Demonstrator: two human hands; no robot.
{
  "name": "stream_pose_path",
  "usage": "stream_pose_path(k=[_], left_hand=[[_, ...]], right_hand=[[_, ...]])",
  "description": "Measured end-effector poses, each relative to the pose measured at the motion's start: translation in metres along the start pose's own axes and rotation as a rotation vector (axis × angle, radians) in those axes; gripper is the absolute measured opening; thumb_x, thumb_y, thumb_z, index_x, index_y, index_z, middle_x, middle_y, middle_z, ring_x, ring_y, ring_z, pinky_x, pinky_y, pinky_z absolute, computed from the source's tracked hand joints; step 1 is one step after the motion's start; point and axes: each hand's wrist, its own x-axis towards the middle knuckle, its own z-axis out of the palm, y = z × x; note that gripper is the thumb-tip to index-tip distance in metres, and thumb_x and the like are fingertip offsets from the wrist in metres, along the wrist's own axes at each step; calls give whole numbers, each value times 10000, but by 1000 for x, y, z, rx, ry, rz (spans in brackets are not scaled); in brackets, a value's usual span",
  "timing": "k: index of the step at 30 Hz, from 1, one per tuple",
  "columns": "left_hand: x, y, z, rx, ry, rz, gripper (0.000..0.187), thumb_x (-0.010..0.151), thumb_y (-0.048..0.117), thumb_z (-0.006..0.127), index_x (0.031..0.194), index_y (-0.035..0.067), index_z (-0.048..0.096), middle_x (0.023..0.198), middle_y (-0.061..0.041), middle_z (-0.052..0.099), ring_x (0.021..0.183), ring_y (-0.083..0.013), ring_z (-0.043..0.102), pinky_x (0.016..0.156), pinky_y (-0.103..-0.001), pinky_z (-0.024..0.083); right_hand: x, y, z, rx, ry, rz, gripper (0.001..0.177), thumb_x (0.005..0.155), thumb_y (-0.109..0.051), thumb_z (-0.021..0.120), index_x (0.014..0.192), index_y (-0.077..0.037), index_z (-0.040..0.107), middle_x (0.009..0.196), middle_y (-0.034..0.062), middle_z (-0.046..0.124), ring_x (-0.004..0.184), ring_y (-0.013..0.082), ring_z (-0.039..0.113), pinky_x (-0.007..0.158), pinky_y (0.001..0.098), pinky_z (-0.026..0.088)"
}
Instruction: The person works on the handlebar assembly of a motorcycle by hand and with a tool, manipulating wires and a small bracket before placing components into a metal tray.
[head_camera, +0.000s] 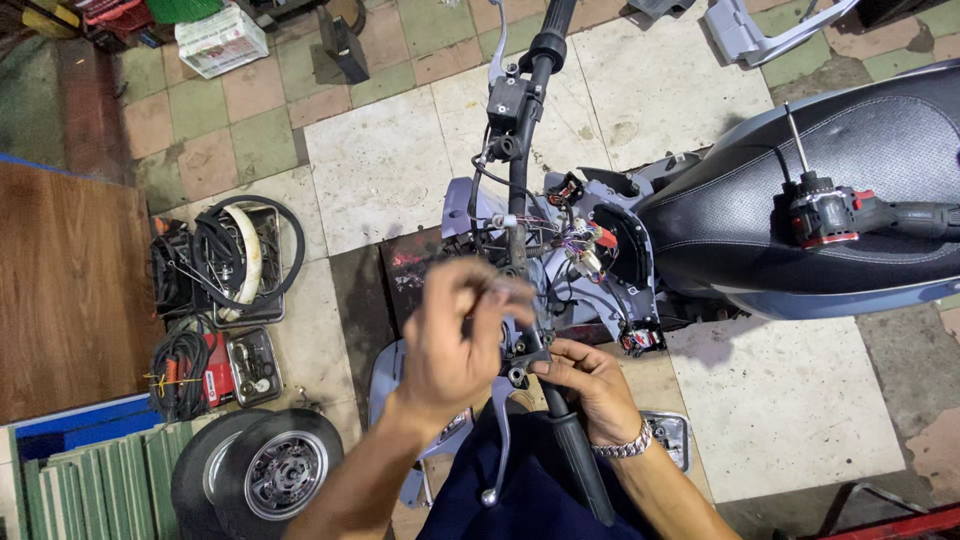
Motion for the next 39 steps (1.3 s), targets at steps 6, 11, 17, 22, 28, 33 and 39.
stream_pose_path(k=[6, 11, 17, 22, 28, 33, 39], left_hand=[[-68, -17, 2, 103, 137, -61, 199, 1071, 66, 552, 1195, -40, 438, 996, -156, 759, 805, -155, 776, 641, -249, 618], [-75, -26, 7, 147, 151, 23, 220, 1060, 40, 592, 1198, -43, 442, 1003, -152, 754, 805, -165, 771, 648, -259, 617], [-59, -3, 7, 282, 189, 90, 211, 900, 2, 791, 1045, -20, 640, 948, -122, 758, 786, -179, 761, 670, -281, 617], [-55, 9, 10, 223, 258, -51, 187, 826, 3, 839, 956, -15, 706, 905, -121, 757, 765, -175, 766, 655, -272, 623], [-56, 7, 11, 216, 260, -35, 195, 822, 9, 858, 885, -5, 674, 882, -110, 755, 749, -160, 759, 634, -265, 601], [-55, 10, 11, 217, 228, -13, 175, 835, -6, 838, 943, -10, 700, 933, -125, 767, 828, -204, 781, 711, -285, 621], [-60, 12, 13, 192, 170, 4, 146, 881, -22, 787, 1004, -24, 708, 1002, -130, 775, 917, -241, 789, 801, -307, 628]], right_hand=[[1, 1, -2, -42, 8, 1, 279, 815, -1, 752, 1090, 22, 709, 925, 131, 778, 766, 154, 732, 670, 268, 564], [1, 0, -4, -101, -21, -25, 310, 820, -15, 760, 1122, 52, 726, 931, 87, 773, 792, 110, 703, 706, 231, 534], [1, 0, -5, -93, 1, -4, 328, 816, -25, 764, 1130, 57, 721, 910, 77, 770, 767, 108, 689, 677, 234, 512], [0, -1, -6, -120, -8, 1, 339, 827, -31, 774, 1154, 53, 735, 885, 59, 758, 715, 87, 654, 617, 221, 483], [2, 0, -6, -103, 9, 14, 320, 822, -17, 764, 1131, 46, 710, 877, 66, 764, 714, 94, 678, 620, 226, 510], [3, 2, -8, -104, 6, 11, 318, 822, -17, 760, 1130, 50, 711, 889, 75, 766, 733, 101, 685, 636, 230, 515], [3, 2, -8, -92, -16, 0, 319, 826, -19, 751, 1135, 52, 714, 927, 84, 771, 782, 104, 702, 692, 230, 531]])
